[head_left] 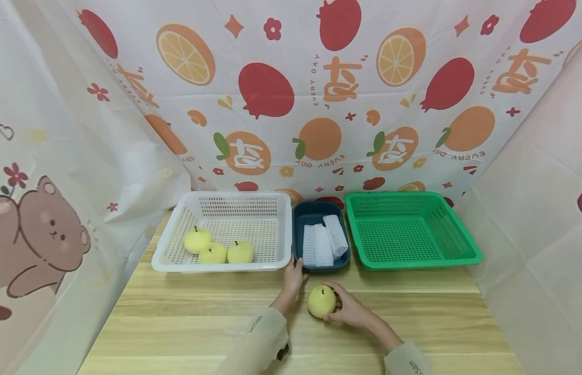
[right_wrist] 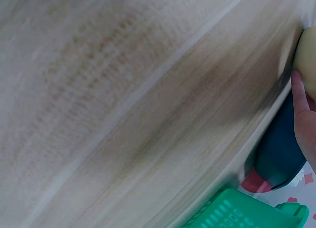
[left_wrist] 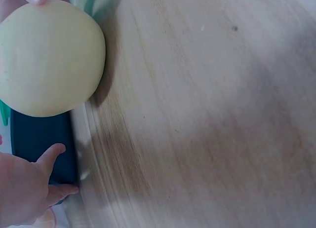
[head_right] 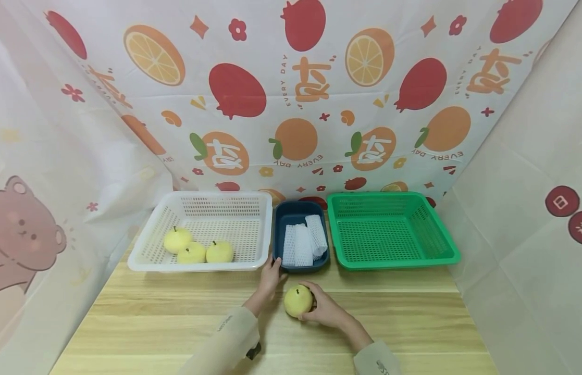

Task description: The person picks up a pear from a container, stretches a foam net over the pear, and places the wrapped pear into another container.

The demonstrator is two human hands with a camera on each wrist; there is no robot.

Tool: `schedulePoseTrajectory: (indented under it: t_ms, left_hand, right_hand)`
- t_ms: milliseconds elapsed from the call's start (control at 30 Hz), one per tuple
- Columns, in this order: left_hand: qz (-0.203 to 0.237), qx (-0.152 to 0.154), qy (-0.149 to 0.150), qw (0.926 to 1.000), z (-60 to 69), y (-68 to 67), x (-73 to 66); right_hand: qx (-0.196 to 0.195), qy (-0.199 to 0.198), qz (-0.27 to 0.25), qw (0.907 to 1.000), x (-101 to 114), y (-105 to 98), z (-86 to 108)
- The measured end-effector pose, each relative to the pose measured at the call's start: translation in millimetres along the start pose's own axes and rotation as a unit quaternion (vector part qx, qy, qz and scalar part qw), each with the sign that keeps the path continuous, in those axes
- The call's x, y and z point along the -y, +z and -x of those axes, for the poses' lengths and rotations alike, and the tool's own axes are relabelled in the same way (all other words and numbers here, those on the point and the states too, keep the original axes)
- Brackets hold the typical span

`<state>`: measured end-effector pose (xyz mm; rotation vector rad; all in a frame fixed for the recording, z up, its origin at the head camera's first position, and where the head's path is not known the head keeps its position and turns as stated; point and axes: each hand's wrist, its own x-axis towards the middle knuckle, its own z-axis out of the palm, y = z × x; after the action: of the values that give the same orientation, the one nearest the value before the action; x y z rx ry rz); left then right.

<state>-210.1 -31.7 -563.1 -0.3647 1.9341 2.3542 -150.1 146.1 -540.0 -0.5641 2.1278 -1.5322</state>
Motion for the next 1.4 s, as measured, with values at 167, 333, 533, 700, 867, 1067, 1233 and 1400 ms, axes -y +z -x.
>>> schedulePoseTrajectory:
  t_ms: [167,333,533,700,867,1067,1233,1400]
  left_hand:
    - [-0.005,0.006,0.001,1.0000,-2.4,-1.6,1.1]
    - [-0.007,0.005,-0.001,1.0000,-2.3,-2.1,1.8]
    - [0.003,0.013,0.000,0.9999,2.3,-3.0,-3.0]
    - [0.010,0.008,0.013,0.9998,-2.1,-4.0,5.3]
    - [0.020,0.009,0.052,0.9984,-8.6,-6.1,22.2]
    - [0.003,0.005,0.025,0.9997,1.7,-3.0,1.6]
    - [0.013,0.012,0.013,0.9998,12.3,-1.7,-16.5]
    - [0.019,0.003,0.005,0.9998,1.9,-3.6,-2.5]
  right_hand:
    - [-0.002,0.003,0.000,1.0000,0.6,0.8,0.0]
    - [-0.003,0.001,0.002,1.0000,1.4,1.7,0.2]
    - [-0.003,-0.001,0.002,1.0000,-1.8,2.7,1.1]
    - [-0.004,0.000,0.003,1.0000,-1.7,2.8,1.9]
    - [-0.005,0.001,0.010,0.9999,-3.1,2.7,1.2]
    - [-0.009,-0.004,0.016,0.9998,-21.3,3.7,-4.6]
    - [0.000,0.001,0.039,0.9992,-35.9,-1.4,-7.9]
    - [-0.013,-0.026,0.074,0.9969,-35.1,-11.5,-7.5]
